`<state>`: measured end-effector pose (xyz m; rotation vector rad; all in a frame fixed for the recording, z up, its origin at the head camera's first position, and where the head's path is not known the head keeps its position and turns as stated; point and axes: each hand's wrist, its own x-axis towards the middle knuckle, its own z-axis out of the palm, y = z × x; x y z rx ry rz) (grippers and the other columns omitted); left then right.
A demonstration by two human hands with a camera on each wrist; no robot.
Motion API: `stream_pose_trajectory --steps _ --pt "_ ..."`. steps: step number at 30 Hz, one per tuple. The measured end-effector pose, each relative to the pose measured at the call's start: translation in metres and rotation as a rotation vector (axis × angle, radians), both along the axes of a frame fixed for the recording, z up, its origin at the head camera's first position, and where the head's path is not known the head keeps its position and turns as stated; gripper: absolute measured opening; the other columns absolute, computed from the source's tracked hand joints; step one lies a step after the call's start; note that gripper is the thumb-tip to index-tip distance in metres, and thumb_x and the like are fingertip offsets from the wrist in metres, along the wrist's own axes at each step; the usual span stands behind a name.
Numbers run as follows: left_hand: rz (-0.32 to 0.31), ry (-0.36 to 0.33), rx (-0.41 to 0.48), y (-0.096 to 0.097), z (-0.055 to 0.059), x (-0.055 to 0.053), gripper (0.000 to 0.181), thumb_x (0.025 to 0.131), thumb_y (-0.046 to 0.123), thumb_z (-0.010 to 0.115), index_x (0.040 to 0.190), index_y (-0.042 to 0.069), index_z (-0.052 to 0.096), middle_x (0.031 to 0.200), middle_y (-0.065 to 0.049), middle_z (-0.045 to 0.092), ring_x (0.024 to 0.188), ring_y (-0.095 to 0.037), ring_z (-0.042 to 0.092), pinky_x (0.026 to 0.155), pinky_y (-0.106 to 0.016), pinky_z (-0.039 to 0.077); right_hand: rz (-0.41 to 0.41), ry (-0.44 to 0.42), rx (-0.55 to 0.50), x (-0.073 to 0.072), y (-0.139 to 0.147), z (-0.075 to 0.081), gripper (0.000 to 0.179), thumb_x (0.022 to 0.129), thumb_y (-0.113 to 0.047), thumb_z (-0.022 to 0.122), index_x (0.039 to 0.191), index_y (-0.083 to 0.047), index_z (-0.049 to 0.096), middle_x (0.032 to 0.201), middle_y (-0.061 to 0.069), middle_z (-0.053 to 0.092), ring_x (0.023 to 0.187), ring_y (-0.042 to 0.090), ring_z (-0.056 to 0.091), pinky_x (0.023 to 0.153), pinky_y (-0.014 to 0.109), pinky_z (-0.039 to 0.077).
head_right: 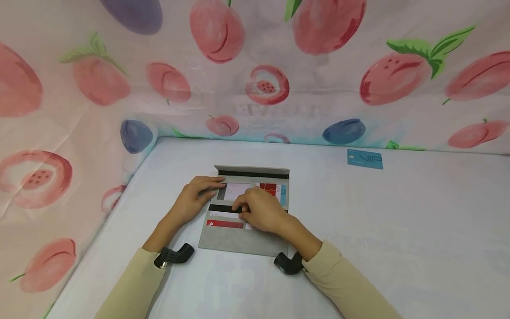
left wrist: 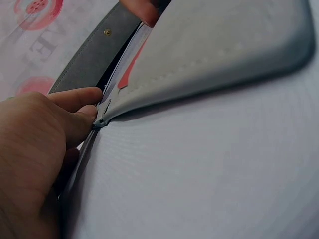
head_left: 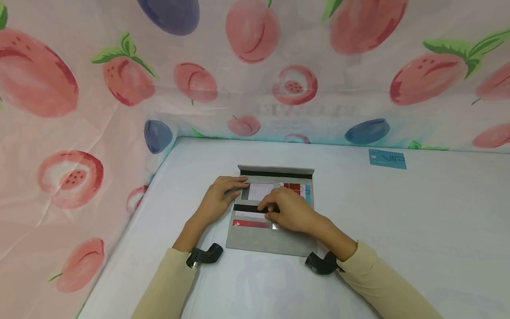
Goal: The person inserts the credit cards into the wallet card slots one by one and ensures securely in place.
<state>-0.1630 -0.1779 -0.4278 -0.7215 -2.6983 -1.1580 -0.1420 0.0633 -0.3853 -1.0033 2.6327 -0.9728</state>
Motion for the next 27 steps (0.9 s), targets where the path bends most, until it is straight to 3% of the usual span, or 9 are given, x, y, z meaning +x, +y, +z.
stream_pose_trajectory --steps 6,11,21,27 --pt "-0.001 0.01 -0.01 0.002 -0.001 -0.001 0.026 0.09 0.003 0.064 0.114 0.011 0.07 0.131 -0.001 0.059 0.122 -0.022 0.047 0.103 -0.041 0.036 0.007 0.007 -0.094 -0.007 0.015 0.008 0.017 0.086 -0.008 0.071 0.103 -0.011 0.073 0.082 -0.009 0.059 0.069 0.008 0.05 0.06 0.026 0.046" --pt "-0.002 0.02 -0.014 0.001 0.0 0.0 0.026 0.09 0.003 0.064 0.114 0.01 0.07 0.13 -0.001 0.059 0.122 -0.022 0.047 0.103 -0.041 0.035 -0.063 0.062 -0.142 -0.021 0.045 0.021 0.018 0.086 -0.011 0.073 0.104 -0.011 0.073 0.081 -0.008 0.059 0.07 0.011 0.051 0.059 0.028 0.044" --pt "0.01 0.003 -0.008 0.001 -0.001 0.001 0.027 0.09 0.003 0.064 0.116 0.011 0.07 0.132 0.0 0.058 0.123 -0.022 0.047 0.102 -0.043 0.036 -0.333 0.066 -0.089 -0.044 0.126 0.033 0.025 0.091 -0.026 0.067 0.109 -0.009 0.069 0.104 0.005 0.066 0.097 0.023 0.058 0.079 0.041 0.048" --pt "0.011 0.007 -0.011 0.001 0.0 0.002 0.027 0.09 0.003 0.065 0.116 0.011 0.07 0.132 0.0 0.058 0.123 -0.021 0.046 0.102 -0.043 0.036 -0.495 0.02 -0.108 -0.054 0.175 0.031 0.037 0.091 -0.038 0.065 0.116 -0.01 0.067 0.113 0.009 0.064 0.107 0.024 0.055 0.082 0.024 0.042"
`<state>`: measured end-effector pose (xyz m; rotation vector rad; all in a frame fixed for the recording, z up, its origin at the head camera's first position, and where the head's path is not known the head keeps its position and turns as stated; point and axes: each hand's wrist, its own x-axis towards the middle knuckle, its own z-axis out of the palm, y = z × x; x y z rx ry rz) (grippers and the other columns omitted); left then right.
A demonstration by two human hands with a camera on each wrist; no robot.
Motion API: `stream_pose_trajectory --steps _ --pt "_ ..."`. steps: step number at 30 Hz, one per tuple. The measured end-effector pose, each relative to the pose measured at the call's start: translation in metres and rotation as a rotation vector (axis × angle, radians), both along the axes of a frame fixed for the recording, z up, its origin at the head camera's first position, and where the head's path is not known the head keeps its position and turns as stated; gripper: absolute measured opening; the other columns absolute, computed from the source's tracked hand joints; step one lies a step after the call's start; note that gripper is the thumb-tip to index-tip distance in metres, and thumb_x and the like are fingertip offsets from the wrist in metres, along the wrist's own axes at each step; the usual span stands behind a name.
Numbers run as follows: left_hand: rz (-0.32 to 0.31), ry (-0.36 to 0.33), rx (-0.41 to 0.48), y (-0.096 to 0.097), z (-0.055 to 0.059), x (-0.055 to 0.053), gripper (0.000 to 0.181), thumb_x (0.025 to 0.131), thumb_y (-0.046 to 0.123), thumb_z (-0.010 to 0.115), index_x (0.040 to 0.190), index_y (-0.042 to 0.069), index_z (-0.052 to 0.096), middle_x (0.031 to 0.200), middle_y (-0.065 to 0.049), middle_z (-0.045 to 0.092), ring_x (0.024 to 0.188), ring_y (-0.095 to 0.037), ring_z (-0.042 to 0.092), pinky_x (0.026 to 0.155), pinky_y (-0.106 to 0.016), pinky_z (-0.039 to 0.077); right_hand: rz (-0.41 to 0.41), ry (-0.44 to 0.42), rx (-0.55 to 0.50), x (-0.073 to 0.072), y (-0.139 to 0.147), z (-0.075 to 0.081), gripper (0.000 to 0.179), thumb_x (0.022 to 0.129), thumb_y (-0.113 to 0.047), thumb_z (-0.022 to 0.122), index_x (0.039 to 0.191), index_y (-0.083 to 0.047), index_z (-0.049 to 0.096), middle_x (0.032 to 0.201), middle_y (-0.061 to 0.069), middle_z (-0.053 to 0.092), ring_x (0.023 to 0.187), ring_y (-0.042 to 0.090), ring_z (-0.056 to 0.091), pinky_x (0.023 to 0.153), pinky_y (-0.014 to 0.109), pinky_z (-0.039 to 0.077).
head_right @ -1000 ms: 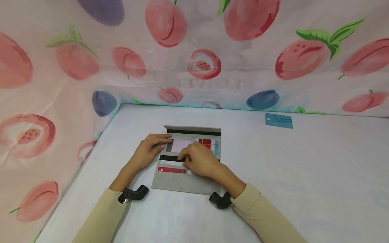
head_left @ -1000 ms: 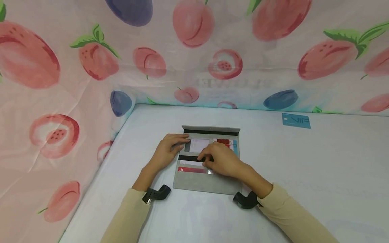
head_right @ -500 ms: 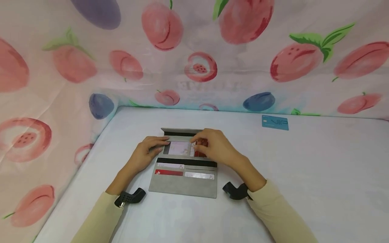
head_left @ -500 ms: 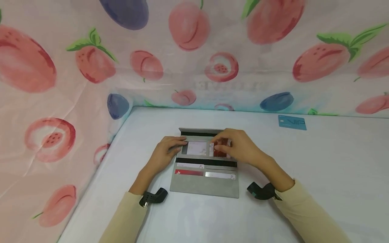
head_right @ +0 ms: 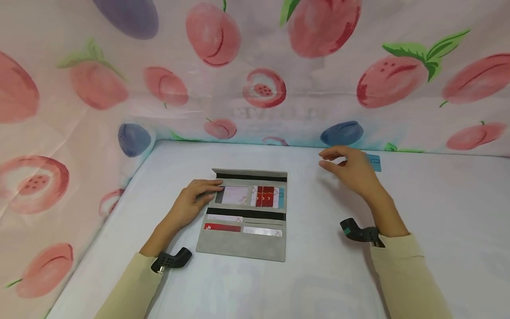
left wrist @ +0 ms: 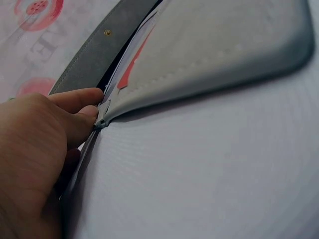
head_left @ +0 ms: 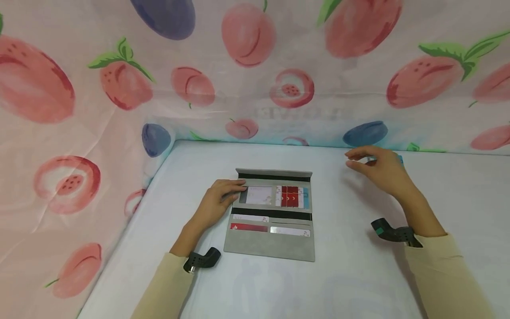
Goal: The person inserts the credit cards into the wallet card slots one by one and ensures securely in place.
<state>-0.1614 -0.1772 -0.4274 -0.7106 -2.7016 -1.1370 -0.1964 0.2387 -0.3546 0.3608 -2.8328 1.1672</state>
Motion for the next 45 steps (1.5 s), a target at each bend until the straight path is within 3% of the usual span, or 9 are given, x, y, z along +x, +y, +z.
stream_pose_trajectory --steps 3,7,12,19,26,35,45 --pt "-0.004 0.006 0.002 0.0 0.0 0.0 0.027 0.089 0.003 0.065 0.115 0.01 0.07 0.131 0.0 0.058 0.122 -0.022 0.046 0.102 -0.043 0.036 -0.071 0.01 -0.011 -0.002 0.021 -0.006 0.04 0.09 -0.041 0.065 0.117 -0.012 0.067 0.114 0.009 0.064 0.107 0.021 0.054 0.08 0.015 0.04" --pt "-0.008 0.01 0.008 -0.001 0.001 0.001 0.027 0.089 0.003 0.065 0.115 0.01 0.07 0.131 -0.001 0.059 0.122 -0.022 0.047 0.102 -0.043 0.036 -0.151 0.002 -0.004 -0.004 0.043 -0.015 0.043 0.09 -0.044 0.064 0.119 -0.013 0.067 0.119 0.008 0.062 0.11 0.022 0.052 0.08 0.015 0.04" --pt "-0.009 0.005 0.004 -0.001 0.002 0.001 0.027 0.09 0.003 0.065 0.115 0.01 0.07 0.131 0.0 0.058 0.123 -0.022 0.046 0.102 -0.042 0.036 -0.211 -0.035 0.019 -0.005 0.065 -0.023 0.05 0.091 -0.046 0.061 0.125 -0.009 0.063 0.129 0.016 0.054 0.118 0.035 0.047 0.08 0.026 0.04" --pt "-0.006 -0.004 0.004 0.0 0.002 0.0 0.027 0.09 0.004 0.065 0.116 0.011 0.07 0.131 0.001 0.058 0.123 -0.021 0.046 0.102 -0.042 0.036 -0.262 -0.054 0.057 -0.005 0.085 -0.037 0.054 0.093 -0.044 0.059 0.13 -0.005 0.057 0.137 0.028 0.043 0.116 0.047 0.041 0.077 0.054 0.038" --pt "-0.009 0.002 0.0 0.001 0.002 0.0 0.028 0.09 0.004 0.065 0.116 0.011 0.07 0.132 0.0 0.058 0.123 -0.021 0.046 0.102 -0.043 0.036 -0.308 -0.096 0.083 -0.006 0.092 -0.048 0.06 0.094 -0.046 0.055 0.137 -0.004 0.05 0.143 0.033 0.034 0.12 0.054 0.036 0.087 0.069 0.031" --pt "-0.007 -0.004 -0.004 0.0 0.002 0.0 0.027 0.091 0.004 0.064 0.116 0.012 0.07 0.132 0.0 0.058 0.124 -0.021 0.046 0.103 -0.042 0.036 -0.317 -0.092 0.095 -0.007 0.095 -0.057 0.058 0.097 -0.04 0.051 0.141 -0.003 0.045 0.141 0.033 0.036 0.12 0.055 0.039 0.091 0.069 0.031" --pt "0.0 -0.025 -0.006 -0.001 -0.001 -0.001 0.028 0.091 0.005 0.063 0.117 0.013 0.069 0.133 0.002 0.057 0.124 -0.018 0.045 0.104 -0.04 0.034 -0.341 -0.147 0.097 -0.012 0.095 -0.062 0.06 0.099 -0.037 0.048 0.148 -0.006 0.033 0.139 0.036 0.035 0.121 0.053 0.036 0.091 0.067 0.031"
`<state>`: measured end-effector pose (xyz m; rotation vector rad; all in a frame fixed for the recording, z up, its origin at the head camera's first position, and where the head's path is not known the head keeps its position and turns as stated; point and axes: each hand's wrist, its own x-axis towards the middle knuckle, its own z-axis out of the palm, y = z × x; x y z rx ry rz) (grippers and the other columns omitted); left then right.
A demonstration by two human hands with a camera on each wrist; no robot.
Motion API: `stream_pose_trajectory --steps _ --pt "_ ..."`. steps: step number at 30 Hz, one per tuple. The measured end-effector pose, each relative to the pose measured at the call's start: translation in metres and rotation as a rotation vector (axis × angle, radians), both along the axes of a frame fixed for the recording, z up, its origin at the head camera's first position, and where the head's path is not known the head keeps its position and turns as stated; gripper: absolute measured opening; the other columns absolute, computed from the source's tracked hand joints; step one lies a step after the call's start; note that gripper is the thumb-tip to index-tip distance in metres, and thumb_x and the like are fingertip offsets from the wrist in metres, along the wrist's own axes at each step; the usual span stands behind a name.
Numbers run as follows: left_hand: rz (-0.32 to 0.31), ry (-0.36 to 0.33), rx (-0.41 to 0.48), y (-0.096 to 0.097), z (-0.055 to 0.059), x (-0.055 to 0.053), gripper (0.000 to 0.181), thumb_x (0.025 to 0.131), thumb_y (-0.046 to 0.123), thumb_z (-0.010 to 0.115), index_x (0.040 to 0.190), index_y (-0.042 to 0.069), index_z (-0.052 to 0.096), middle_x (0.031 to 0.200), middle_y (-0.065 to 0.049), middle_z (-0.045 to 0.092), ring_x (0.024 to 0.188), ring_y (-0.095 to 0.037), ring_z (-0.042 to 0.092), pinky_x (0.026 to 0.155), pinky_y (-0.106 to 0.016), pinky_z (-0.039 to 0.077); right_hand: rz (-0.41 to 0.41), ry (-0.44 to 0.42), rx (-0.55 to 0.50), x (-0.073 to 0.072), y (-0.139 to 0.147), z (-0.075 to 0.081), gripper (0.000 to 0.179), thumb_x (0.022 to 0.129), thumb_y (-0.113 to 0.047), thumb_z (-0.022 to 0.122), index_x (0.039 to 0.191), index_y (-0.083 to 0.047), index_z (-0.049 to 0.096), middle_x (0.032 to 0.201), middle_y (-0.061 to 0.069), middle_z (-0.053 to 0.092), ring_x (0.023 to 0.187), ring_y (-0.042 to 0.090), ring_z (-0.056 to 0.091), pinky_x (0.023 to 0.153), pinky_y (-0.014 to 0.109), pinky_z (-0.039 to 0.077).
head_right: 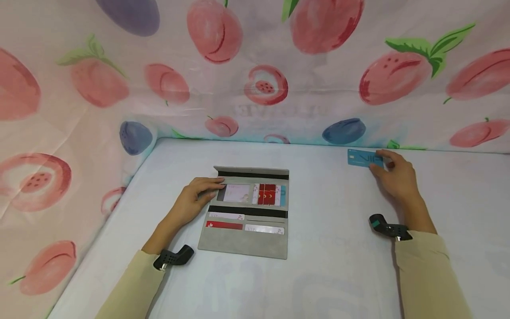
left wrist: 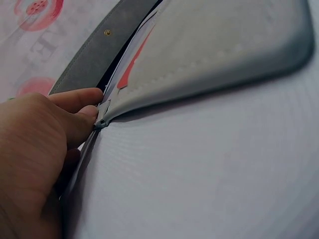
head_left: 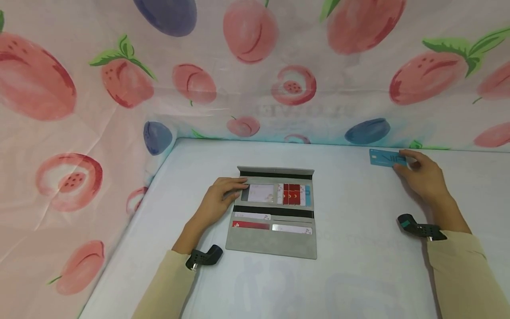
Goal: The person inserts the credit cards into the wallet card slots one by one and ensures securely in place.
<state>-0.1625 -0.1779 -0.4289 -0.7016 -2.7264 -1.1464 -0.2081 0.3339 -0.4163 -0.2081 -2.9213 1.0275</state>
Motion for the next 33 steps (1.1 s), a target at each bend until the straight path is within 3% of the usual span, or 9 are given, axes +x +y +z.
stream_pose_trajectory --steps 10,18,24,27,33 --pt "0.001 0.01 -0.006 0.0 0.0 0.0 0.027 0.091 0.005 0.064 0.117 0.013 0.069 0.133 0.002 0.057 0.124 -0.019 0.045 0.104 -0.04 0.035 0.026 0.026 0.018 -0.005 -0.001 0.0 0.056 0.097 -0.029 0.053 0.145 -0.003 0.038 0.135 0.035 0.036 0.115 0.051 0.038 0.083 0.063 0.037" --pt "0.0 0.015 -0.006 -0.001 0.001 0.001 0.027 0.091 0.005 0.064 0.117 0.012 0.069 0.132 0.002 0.057 0.124 -0.018 0.045 0.104 -0.04 0.035 -0.013 0.104 -0.03 -0.001 0.0 0.001 0.061 0.091 -0.024 0.064 0.142 0.001 0.042 0.126 0.034 0.037 0.101 0.04 0.04 0.068 0.038 0.036" --pt "0.003 0.033 -0.001 -0.002 0.003 0.004 0.027 0.09 0.004 0.065 0.115 0.011 0.07 0.131 0.001 0.058 0.123 -0.021 0.046 0.102 -0.043 0.036 -0.043 0.167 0.044 0.005 -0.003 0.008 0.049 0.093 -0.019 0.061 0.137 -0.001 0.05 0.113 0.028 0.045 0.092 0.036 0.045 0.068 0.04 0.033" --pt "-0.006 0.041 0.008 -0.002 0.003 0.004 0.027 0.089 0.003 0.065 0.116 0.01 0.069 0.132 -0.001 0.058 0.123 -0.023 0.047 0.102 -0.044 0.036 -0.031 0.175 0.077 0.01 -0.001 0.011 0.046 0.094 -0.019 0.059 0.135 -0.001 0.051 0.111 0.028 0.046 0.095 0.039 0.047 0.069 0.042 0.034" --pt "-0.012 0.061 0.008 0.0 0.001 0.002 0.027 0.089 0.002 0.065 0.115 0.009 0.07 0.131 -0.002 0.059 0.121 -0.023 0.047 0.1 -0.044 0.038 -0.029 0.12 0.045 0.019 0.006 0.016 0.048 0.095 -0.027 0.058 0.138 -0.007 0.05 0.112 0.03 0.052 0.101 0.045 0.051 0.064 0.036 0.042"
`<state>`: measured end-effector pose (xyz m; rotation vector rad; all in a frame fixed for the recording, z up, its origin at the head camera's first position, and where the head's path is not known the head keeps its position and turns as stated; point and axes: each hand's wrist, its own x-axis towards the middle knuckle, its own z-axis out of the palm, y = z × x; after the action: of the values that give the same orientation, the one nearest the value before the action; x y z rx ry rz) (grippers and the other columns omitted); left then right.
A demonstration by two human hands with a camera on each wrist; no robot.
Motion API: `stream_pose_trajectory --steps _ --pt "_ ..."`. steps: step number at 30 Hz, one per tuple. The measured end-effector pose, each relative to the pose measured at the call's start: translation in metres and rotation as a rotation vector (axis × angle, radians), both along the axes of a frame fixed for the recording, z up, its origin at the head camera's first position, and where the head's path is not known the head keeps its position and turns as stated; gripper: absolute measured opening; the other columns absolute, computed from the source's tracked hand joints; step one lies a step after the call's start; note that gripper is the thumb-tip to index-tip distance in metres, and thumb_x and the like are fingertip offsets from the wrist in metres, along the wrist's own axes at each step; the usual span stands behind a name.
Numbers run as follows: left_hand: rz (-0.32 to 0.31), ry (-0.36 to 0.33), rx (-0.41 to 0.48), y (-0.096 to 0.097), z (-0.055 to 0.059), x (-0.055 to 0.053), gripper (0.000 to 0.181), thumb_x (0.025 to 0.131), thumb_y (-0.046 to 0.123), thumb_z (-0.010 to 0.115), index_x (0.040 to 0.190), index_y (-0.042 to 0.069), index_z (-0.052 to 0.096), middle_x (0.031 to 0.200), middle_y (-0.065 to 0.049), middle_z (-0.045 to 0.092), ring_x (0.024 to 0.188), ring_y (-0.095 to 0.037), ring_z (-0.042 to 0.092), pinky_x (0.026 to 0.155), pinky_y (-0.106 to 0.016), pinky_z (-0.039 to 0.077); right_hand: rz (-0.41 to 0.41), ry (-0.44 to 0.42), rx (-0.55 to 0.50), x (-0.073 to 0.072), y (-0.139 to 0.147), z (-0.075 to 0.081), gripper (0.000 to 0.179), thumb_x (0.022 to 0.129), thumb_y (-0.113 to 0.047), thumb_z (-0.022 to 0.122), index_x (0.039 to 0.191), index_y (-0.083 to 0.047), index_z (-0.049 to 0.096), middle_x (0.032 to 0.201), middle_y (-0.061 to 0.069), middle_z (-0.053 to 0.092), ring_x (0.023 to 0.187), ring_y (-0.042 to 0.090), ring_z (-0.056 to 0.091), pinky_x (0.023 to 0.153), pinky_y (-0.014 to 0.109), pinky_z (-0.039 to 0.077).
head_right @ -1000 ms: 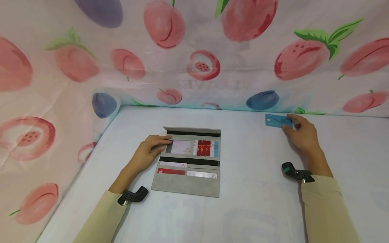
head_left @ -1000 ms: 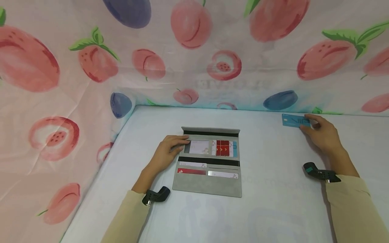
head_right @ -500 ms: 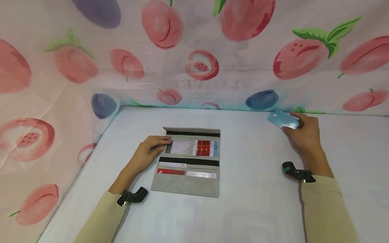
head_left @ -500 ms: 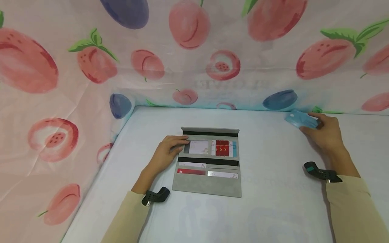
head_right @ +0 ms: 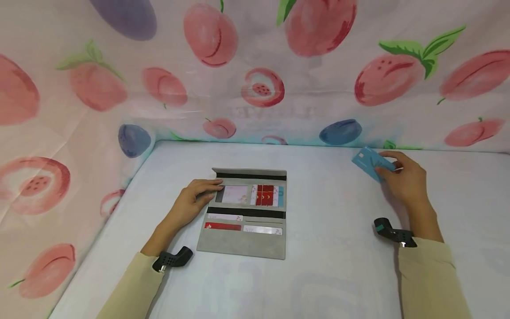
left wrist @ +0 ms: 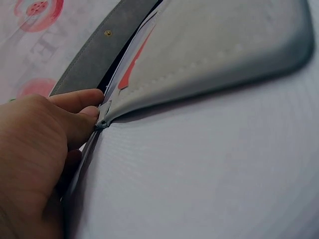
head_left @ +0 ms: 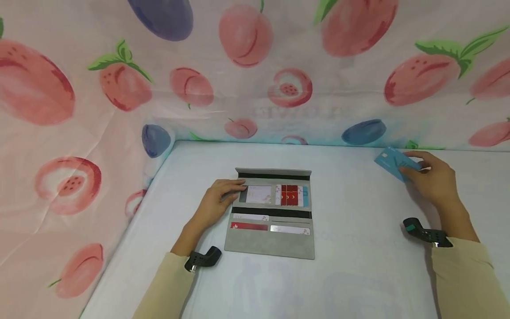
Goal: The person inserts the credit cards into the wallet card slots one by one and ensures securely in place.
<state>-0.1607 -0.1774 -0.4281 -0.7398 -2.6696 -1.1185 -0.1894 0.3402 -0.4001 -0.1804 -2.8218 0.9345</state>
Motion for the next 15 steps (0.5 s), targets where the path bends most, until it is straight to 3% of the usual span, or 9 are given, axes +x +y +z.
stream_pose_trajectory --steps 8,9,12,15 --pt "0.006 -0.035 0.003 0.0 0.002 0.001 0.027 0.09 0.004 0.064 0.116 0.01 0.069 0.132 0.0 0.058 0.123 -0.021 0.046 0.102 -0.043 0.036 0.068 -0.086 -0.027 0.002 -0.001 0.009 0.048 0.097 -0.035 0.053 0.139 -0.011 0.051 0.123 0.032 0.053 0.111 0.051 0.05 0.069 0.037 0.05" --pt "0.005 -0.038 0.002 0.0 0.002 0.001 0.027 0.091 0.005 0.064 0.116 0.01 0.069 0.132 0.0 0.058 0.123 -0.021 0.046 0.102 -0.043 0.036 0.081 -0.085 -0.038 0.002 -0.001 0.01 0.049 0.097 -0.036 0.053 0.139 -0.01 0.05 0.122 0.031 0.053 0.111 0.05 0.051 0.069 0.032 0.051" --pt "0.004 -0.042 -0.002 0.0 0.003 0.001 0.027 0.09 0.005 0.065 0.116 0.01 0.069 0.132 0.0 0.058 0.123 -0.022 0.046 0.102 -0.043 0.035 0.128 -0.072 -0.083 0.002 -0.004 0.013 0.05 0.096 -0.035 0.055 0.14 -0.01 0.05 0.121 0.026 0.054 0.1 0.024 0.062 0.069 0.021 0.051" --pt "0.004 -0.041 -0.007 0.0 0.003 0.001 0.027 0.09 0.004 0.065 0.116 0.01 0.07 0.132 0.0 0.058 0.123 -0.022 0.046 0.102 -0.043 0.036 0.162 -0.068 -0.148 0.001 -0.008 0.013 0.05 0.096 -0.031 0.058 0.14 -0.009 0.049 0.118 0.021 0.053 0.081 0.0 0.062 0.062 0.011 0.047"
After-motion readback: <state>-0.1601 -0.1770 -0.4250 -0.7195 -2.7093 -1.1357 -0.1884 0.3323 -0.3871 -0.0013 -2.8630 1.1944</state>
